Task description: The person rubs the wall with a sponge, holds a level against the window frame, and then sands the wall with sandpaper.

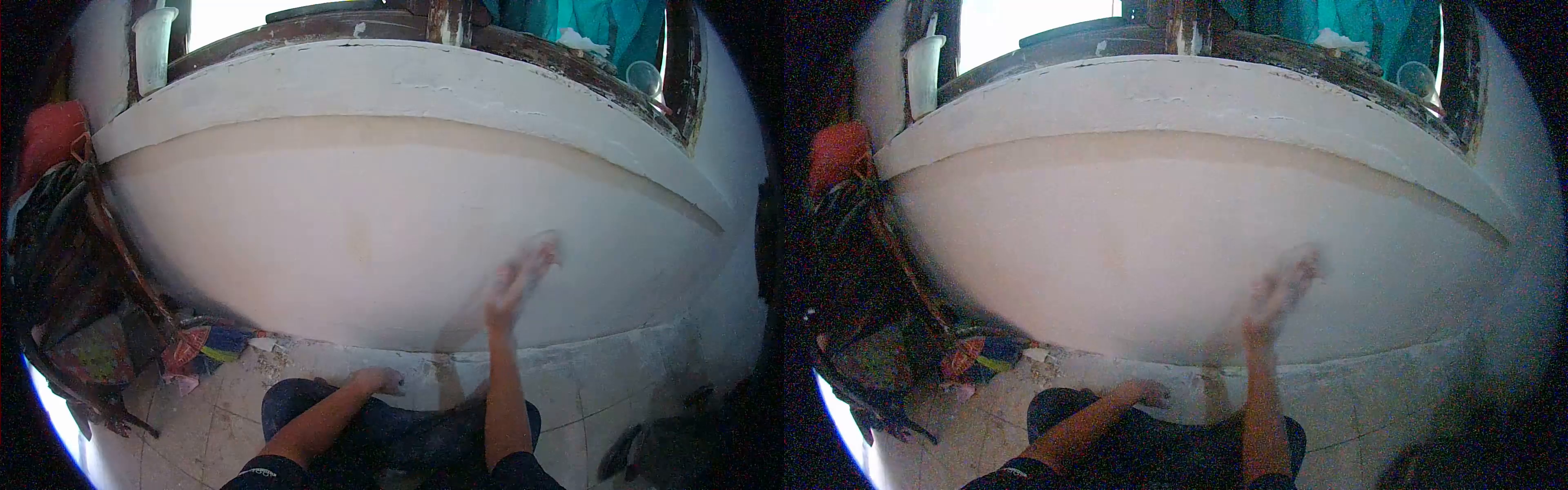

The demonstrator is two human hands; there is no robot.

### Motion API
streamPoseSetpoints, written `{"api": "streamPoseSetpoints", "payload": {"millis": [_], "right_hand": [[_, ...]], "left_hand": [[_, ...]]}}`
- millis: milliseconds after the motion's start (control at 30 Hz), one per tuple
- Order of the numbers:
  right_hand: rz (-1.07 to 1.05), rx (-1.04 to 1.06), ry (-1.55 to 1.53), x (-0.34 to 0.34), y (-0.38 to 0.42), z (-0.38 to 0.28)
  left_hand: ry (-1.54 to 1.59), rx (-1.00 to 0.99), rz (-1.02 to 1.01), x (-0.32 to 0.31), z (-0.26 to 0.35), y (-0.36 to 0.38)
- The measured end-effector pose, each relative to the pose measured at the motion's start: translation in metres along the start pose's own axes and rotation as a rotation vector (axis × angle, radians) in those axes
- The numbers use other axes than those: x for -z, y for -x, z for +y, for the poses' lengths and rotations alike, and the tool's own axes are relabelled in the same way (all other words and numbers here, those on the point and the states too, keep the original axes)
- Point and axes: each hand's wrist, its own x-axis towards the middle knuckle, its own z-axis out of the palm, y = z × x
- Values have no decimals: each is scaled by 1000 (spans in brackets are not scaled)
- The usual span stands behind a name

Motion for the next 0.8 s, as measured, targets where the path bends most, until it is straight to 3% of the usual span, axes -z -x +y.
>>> {"api": "streamPoseSetpoints", "payload": {"millis": [67,100,133,233,267,333,433,533,600,733,800], "right_hand": [[48,-79,3,12,-4,30],[78,-249,-114,23,-7,37],[108,-418,-230,30,-9,43],[161,-568,-328,36,-7,56],[160,-567,-328,31,-5,56],[82,-327,-114,18,-3,36],[-53,-186,-263,2,4,-24],[-145,-2,-89,-11,11,-65],[-425,-8,-95,-14,19,-74],[-365,26,15,-3,3,-56],[-63,-45,-54,4,-10,-37]], "left_hand": [[23,-28,63,1,3,6],[31,-36,85,3,5,7],[14,25,12,7,10,2],[-11,79,-73,1,5,-16],[-20,72,-87,-5,0,-25],[3,92,-63,-4,3,-18],[103,53,-13,5,3,10],[145,29,-14,6,3,4],[107,71,-42,5,5,-5],[-67,12,-36,-4,-3,-19],[-63,8,-41,-17,-11,-34]]}}
